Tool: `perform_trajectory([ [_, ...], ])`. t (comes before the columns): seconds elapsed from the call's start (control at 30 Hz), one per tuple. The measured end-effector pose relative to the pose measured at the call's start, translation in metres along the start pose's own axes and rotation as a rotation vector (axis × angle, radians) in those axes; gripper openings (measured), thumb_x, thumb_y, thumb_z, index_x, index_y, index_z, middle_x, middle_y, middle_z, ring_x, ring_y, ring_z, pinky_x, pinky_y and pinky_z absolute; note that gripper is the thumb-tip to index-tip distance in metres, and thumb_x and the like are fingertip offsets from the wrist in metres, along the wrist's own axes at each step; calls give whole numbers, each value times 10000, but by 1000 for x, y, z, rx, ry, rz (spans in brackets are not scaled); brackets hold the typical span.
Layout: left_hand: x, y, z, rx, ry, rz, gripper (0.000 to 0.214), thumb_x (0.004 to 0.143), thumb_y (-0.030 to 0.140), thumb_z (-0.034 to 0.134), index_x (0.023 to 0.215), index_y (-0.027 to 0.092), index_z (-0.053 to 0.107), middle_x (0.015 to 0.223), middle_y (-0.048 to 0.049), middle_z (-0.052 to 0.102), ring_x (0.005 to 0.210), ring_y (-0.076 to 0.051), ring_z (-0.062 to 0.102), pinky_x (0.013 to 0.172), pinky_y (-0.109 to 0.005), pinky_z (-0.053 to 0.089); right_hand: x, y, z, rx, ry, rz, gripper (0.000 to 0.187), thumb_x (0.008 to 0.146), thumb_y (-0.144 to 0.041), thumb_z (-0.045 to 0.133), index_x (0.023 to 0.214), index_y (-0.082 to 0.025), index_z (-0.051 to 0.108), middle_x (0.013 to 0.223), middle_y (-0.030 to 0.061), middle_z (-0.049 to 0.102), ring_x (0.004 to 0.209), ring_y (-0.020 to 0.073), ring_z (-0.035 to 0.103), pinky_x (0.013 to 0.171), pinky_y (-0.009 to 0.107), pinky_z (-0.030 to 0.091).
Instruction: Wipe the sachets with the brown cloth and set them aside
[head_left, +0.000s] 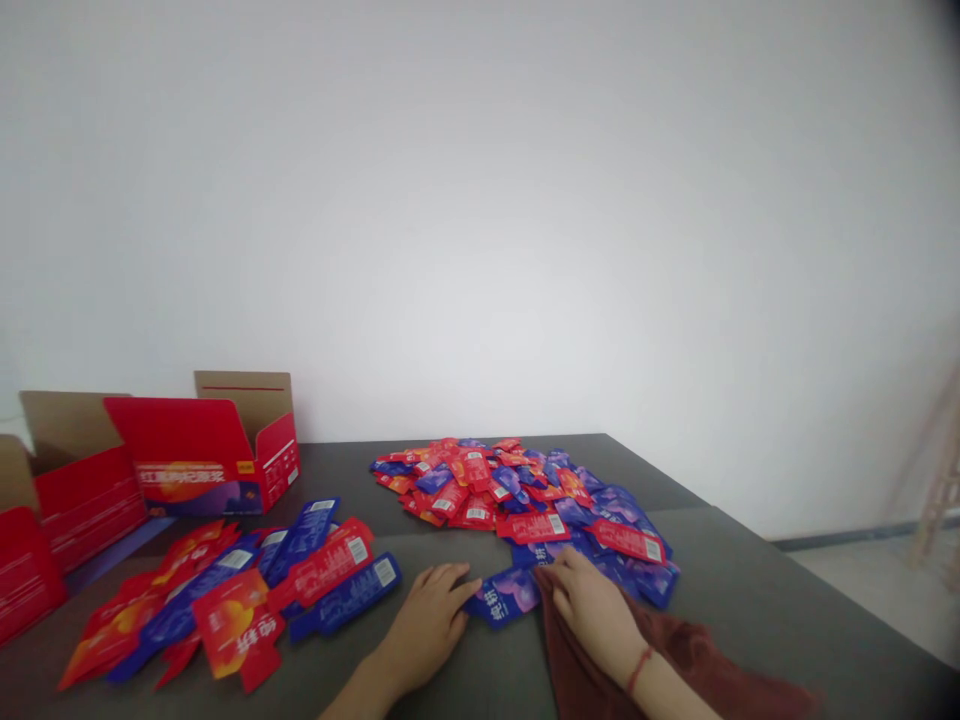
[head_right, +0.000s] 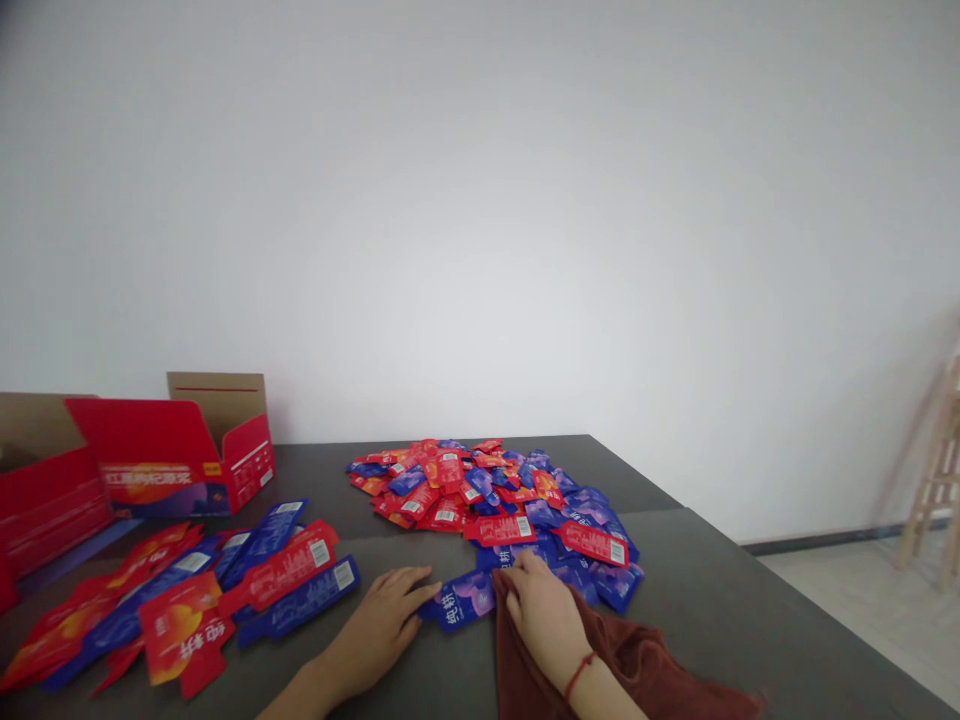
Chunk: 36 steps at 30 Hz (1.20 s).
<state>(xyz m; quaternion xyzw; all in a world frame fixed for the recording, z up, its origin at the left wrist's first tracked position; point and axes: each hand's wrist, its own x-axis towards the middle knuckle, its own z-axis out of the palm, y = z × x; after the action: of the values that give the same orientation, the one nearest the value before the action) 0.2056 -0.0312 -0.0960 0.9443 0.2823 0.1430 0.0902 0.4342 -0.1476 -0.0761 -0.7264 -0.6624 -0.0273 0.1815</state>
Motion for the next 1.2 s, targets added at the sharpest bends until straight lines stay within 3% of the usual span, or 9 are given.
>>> perform_trajectory([
  [0.17, 1, 1, -2, -5, -24, -26, 540, 809, 104, 503, 1321, 273, 537, 1401, -55, 501, 1303, -233, 419, 1111, -464, 279, 25, -18, 10, -197, -69, 85, 280, 838, -62, 436, 868, -134, 705, 1017, 132, 636, 926, 233, 605, 776, 310, 445],
  [0.3, 1, 1, -2, -21, -15, -31, 470, 854, 172, 520, 1316, 256, 541, 1396, -59, 508, 1294, -237, 430, 1106, -461, 290, 22, -37, 15, -214, -66, 87, 290, 835, -54, 432, 919, -121, 701, 1045, 149, 634, 916, 255, 612, 753, 340, 451],
  [0.5, 1, 2, 0, 2, -10, -19, 467, 841, 141, 547, 1294, 252, 558, 1387, -57, 519, 1289, -239, 435, 1099, -455, 298, 10, -71, 25, -163, -98, -116, 264, 838, -90, 475, 980, -171, 682, 1058, 86, 634, 955, 232, 588, 764, 317, 443],
  [0.63, 1, 3, 0, 29, 1, -12, 454, 874, 98, 483, 1280, 280, 568, 1374, -53, 532, 1271, -232, 457, 1073, -451, 329, 22, -58, 20, -156, -97, -73, 247, 859, -110, 461, 928, -187, 686, 1022, 66, 637, 949, 211, 585, 782, 292, 436],
  [0.8, 3, 6, -1, 42, 31, 32, 402, 877, 107, 491, 1228, 264, 607, 1323, -62, 571, 1229, -241, 487, 1046, -428, 351, 49, -24, 12, -204, -57, 52, 296, 852, -63, 426, 1032, -124, 653, 1058, 131, 625, 999, 233, 579, 814, 309, 435],
  [1.07, 5, 12, -6, 63, 31, 67, 378, 873, 95, 453, 1175, 237, 630, 1230, -64, 623, 1139, -243, 540, 984, -399, 383, 49, -62, 28, -174, -92, -151, 211, 871, -121, 484, 892, -181, 685, 999, 77, 627, 955, 209, 560, 729, 282, 426],
  [1.2, 3, 12, -7, 75, 44, 101, 327, 939, 148, 416, 1149, 257, 641, 1181, -62, 647, 1095, -244, 570, 944, -403, 402, 30, -54, 27, -128, -62, -191, 222, 913, -172, 461, 913, -203, 681, 986, 50, 613, 926, 183, 547, 758, 268, 414],
])
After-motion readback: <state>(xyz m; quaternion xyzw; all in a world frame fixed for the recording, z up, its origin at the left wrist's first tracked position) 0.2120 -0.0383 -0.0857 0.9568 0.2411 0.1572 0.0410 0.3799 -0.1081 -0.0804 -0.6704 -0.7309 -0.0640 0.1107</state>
